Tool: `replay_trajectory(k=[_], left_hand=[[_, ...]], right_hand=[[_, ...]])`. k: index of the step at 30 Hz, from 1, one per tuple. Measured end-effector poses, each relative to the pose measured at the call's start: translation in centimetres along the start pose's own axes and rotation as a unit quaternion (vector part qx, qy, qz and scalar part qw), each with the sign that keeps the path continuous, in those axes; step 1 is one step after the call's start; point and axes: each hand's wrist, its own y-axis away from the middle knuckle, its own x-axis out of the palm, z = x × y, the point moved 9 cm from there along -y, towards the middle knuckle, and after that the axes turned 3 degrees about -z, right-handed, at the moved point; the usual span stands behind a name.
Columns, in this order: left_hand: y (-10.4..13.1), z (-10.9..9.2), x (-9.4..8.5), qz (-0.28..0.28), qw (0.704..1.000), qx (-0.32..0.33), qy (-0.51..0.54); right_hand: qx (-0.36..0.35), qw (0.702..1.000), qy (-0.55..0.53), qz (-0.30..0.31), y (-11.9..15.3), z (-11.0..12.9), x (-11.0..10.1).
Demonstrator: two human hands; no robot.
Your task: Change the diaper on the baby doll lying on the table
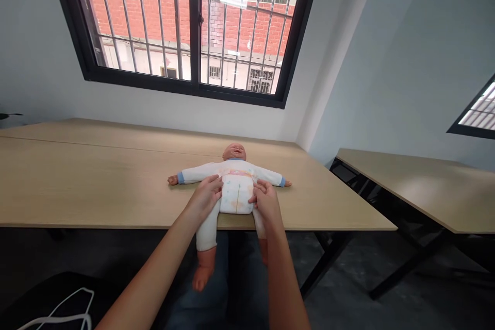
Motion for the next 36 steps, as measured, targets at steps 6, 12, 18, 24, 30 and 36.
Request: replay_trajectory(k=[6,12,18,24,30,36], left_hand=[[1.8,0.2,-1.8,-0.004,0.981,0.005,-0.194],[2.5,0.7,0.2,0.041,0.97,0.036,-0.237],[2.1,1.1,0.2,0.034,0.984,0.027,-0.172],[0.3,2.1,0.6,0.054,0.998,-0.009,-0.025],[-0.3,1.1,1.3,0.092,0.996,0.014,-0.01],[3.3,-2.1,-1.4,0.042,0.874,0.203,-0.44]], right_hand=[[-0.025,0.992,0.118,-0.037,2.4,0.3,-1.8],[-0.04,0.98,0.192,-0.015,2.2,0.5,-1.2],[-0.03,0.985,0.169,0.006,1.9,0.1,-0.1],[0.038,0.994,0.095,0.047,0.0,-0.7,0.7],[0.052,0.995,0.066,0.05,-1.8,-1.0,0.9],[-0.078,0.967,0.242,0.016,0.5,0.9,-0.5]])
